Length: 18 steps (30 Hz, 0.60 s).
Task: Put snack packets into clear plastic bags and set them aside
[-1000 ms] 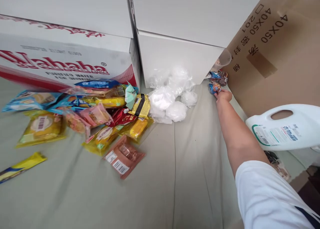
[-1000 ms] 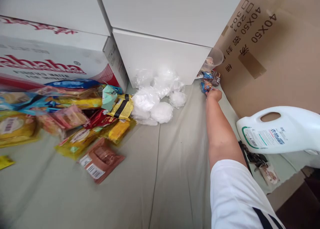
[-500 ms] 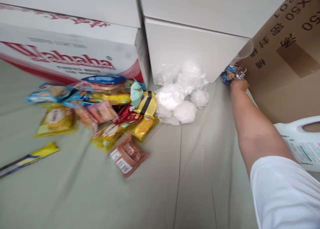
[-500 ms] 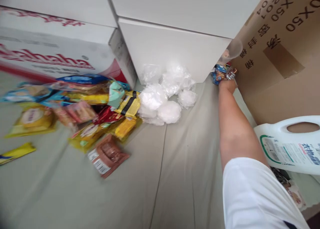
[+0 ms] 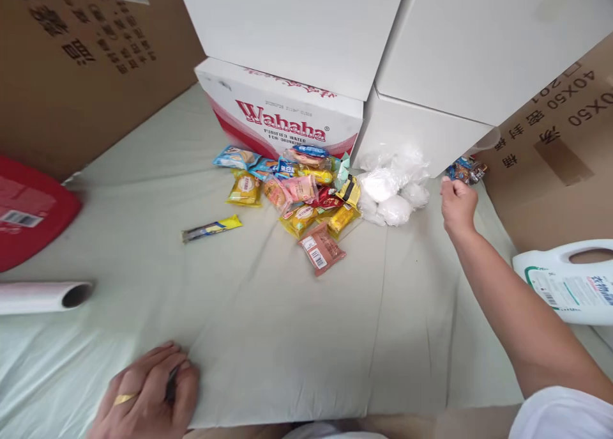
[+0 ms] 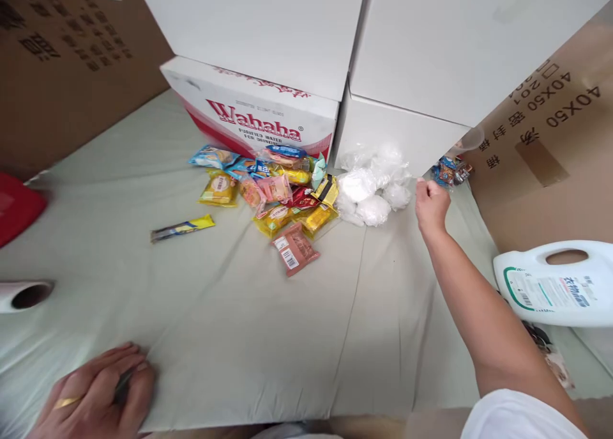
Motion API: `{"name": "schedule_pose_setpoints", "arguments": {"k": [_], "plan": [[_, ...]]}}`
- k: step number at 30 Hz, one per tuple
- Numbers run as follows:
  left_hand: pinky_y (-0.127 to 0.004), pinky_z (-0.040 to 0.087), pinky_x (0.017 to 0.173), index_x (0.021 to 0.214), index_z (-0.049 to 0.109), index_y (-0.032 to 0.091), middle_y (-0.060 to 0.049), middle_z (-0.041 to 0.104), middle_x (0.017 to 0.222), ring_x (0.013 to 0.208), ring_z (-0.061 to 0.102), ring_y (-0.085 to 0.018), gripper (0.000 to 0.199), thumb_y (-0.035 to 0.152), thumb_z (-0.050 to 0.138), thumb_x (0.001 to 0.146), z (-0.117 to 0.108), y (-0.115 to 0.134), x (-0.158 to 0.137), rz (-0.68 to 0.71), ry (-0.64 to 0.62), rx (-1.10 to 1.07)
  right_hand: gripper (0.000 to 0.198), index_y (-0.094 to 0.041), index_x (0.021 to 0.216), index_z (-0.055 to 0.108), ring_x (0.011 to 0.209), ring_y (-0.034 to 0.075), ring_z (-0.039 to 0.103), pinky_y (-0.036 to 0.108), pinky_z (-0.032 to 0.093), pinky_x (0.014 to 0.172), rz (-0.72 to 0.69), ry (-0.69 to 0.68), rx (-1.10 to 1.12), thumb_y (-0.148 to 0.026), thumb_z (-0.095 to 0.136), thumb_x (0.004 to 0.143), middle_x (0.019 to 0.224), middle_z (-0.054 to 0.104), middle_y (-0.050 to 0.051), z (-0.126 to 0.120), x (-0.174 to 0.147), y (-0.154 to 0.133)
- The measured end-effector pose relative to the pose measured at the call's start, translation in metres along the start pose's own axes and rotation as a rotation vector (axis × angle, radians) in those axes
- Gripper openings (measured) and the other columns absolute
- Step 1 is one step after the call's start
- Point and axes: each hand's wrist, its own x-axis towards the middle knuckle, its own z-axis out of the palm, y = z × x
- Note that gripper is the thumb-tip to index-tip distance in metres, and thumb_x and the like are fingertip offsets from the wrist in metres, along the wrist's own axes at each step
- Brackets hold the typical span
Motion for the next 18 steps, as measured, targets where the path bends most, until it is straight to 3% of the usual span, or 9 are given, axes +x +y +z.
{"name": "schedule_pose_setpoints", "arguments": {"k": [2,5,7,9,12,15,18], "plan": [[-0.046,0.059,0.077,0.088,0.063,0.031,0.001,0.074,0.094,0.086,0.072,-0.027,0.012,0.021,0.062,0.081,-0.001,0.005,0.004,0.088,0.027,0.082,0.036,-0.021,0.07,0.052,0.063,0.015,0.043,0.028,0.037,0.065,-0.09,-0.014,0.014,-0.043,0.051,0.098,0.063,0.045,-0.003,0.004,-0.008,-0.039],[-0.039,0.058,0.078,0.089,0.063,0.025,-0.004,0.074,0.093,0.087,0.072,-0.025,0.014,0.014,0.063,0.08,-0.004,0.008,0.008,0.189,0.056,0.11,0.028,-0.02,0.079,0.059,0.073,0.017,0.051,0.029,0.041,0.072,-0.34,-0.079,-0.103,-0.037,0.05,0.099,0.077,0.056,0.002,0.009,-0.023,-0.089],[-0.038,0.057,0.079,0.089,0.063,0.023,-0.006,0.074,0.093,0.087,0.072,-0.025,0.014,0.011,0.064,0.08,-0.004,0.008,0.009,0.219,0.067,0.113,0.022,-0.019,0.091,0.065,0.085,0.02,0.057,0.03,0.041,0.076,-0.535,-0.217,-0.223,-0.031,0.048,0.098,0.093,0.062,0.008,0.013,-0.038,-0.109],[-0.038,0.057,0.079,0.089,0.062,0.022,-0.007,0.073,0.092,0.086,0.071,-0.026,0.014,0.01,0.063,0.081,-0.005,0.008,0.008,0.224,0.078,0.108,0.021,-0.021,0.101,0.069,0.093,0.022,0.06,0.03,0.04,0.074,-0.632,-0.447,-0.369,-0.025,0.049,0.096,0.102,0.065,0.01,0.016,-0.052,-0.117],[-0.038,0.055,0.078,0.089,0.061,0.021,-0.007,0.072,0.091,0.085,0.07,-0.026,0.014,0.009,0.063,0.082,-0.005,0.01,0.007,0.22,0.094,0.104,0.02,-0.024,0.098,0.073,0.09,0.024,0.063,0.03,0.036,0.067,-0.496,-0.683,-0.558,-0.02,0.055,0.09,0.104,0.07,0.009,0.021,-0.07,-0.111],[-0.037,0.055,0.076,0.089,0.061,0.021,-0.008,0.071,0.092,0.084,0.069,-0.026,0.014,0.009,0.063,0.083,-0.005,0.011,0.008,0.223,0.102,0.108,0.025,-0.024,0.108,0.073,0.086,0.025,0.065,0.031,0.037,0.067,-0.342,-0.628,-0.614,-0.022,0.053,0.093,0.1,0.073,0.009,0.028,-0.078,-0.099],[-0.037,0.054,0.076,0.089,0.061,0.021,-0.008,0.071,0.092,0.083,0.069,-0.026,0.013,0.01,0.063,0.083,-0.005,0.011,0.008,0.23,0.102,0.105,0.03,-0.024,0.12,0.071,0.086,0.026,0.065,0.031,0.041,0.072,-0.219,-0.547,-0.459,-0.032,0.058,0.094,0.088,0.074,0.007,0.039,-0.079,-0.095]]}}
